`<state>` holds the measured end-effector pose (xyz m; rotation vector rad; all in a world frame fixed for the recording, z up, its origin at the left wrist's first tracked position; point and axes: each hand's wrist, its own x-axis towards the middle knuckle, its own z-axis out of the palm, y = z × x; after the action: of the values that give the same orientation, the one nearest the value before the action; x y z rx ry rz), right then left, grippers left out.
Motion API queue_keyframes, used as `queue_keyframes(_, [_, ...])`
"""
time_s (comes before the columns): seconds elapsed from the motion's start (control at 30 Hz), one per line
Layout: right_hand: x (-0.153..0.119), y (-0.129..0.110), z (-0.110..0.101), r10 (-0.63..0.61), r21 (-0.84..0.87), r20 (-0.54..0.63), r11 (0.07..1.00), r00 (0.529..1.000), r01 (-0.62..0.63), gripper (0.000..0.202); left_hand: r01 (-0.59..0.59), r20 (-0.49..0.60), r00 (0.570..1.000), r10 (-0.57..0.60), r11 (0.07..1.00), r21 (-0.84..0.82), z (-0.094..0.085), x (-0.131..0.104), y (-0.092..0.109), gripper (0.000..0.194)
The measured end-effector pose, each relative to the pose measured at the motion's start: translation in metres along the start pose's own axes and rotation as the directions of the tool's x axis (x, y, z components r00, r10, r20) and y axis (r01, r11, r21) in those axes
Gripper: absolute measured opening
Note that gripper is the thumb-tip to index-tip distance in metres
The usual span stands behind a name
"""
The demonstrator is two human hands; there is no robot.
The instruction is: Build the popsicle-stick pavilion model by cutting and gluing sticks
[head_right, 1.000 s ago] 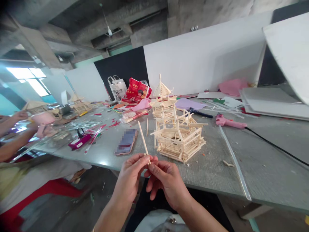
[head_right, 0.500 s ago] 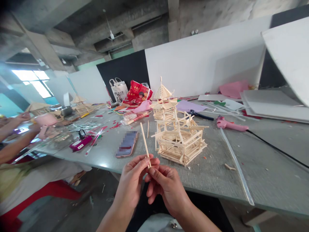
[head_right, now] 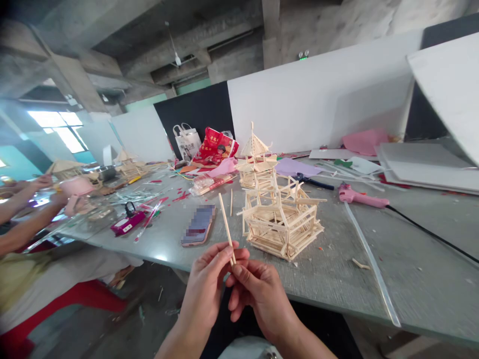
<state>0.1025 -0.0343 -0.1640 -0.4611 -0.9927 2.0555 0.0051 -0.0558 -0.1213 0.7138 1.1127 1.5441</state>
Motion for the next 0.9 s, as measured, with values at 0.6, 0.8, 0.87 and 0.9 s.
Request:
queue_keyframes(0.6, [-0.003,0.005,0.007,-0.009,-0.058,-0.045,0.998,0.999,0.007,0.03,0.021,-0.041,0.999,-0.023,0.998,-0.053,0.001,-0.001,-0.005,0.021])
queue_keyframes(0.8, [-0.001,0.001,0.014,-0.037,-0.121,-0.043,0.992,0.998,0.031,0.03,0.045,-0.098,0.993,-0.062,0.985,-0.169,0.006,-0.003,-0.006,0.02])
queue_keyframes(0.87, [0.0,0.004,0.016,-0.031,-0.164,-0.046,0.986,0.998,0.023,0.033,0.038,-0.112,0.992,-0.063,0.977,-0.208,0.007,-0.003,-0.003,0.019])
queue_keyframes(0.9, [-0.001,0.006,0.016,-0.015,-0.19,-0.049,0.982,0.999,0.006,0.035,0.012,-0.118,0.992,-0.041,0.973,-0.232,0.007,-0.002,-0.001,0.018])
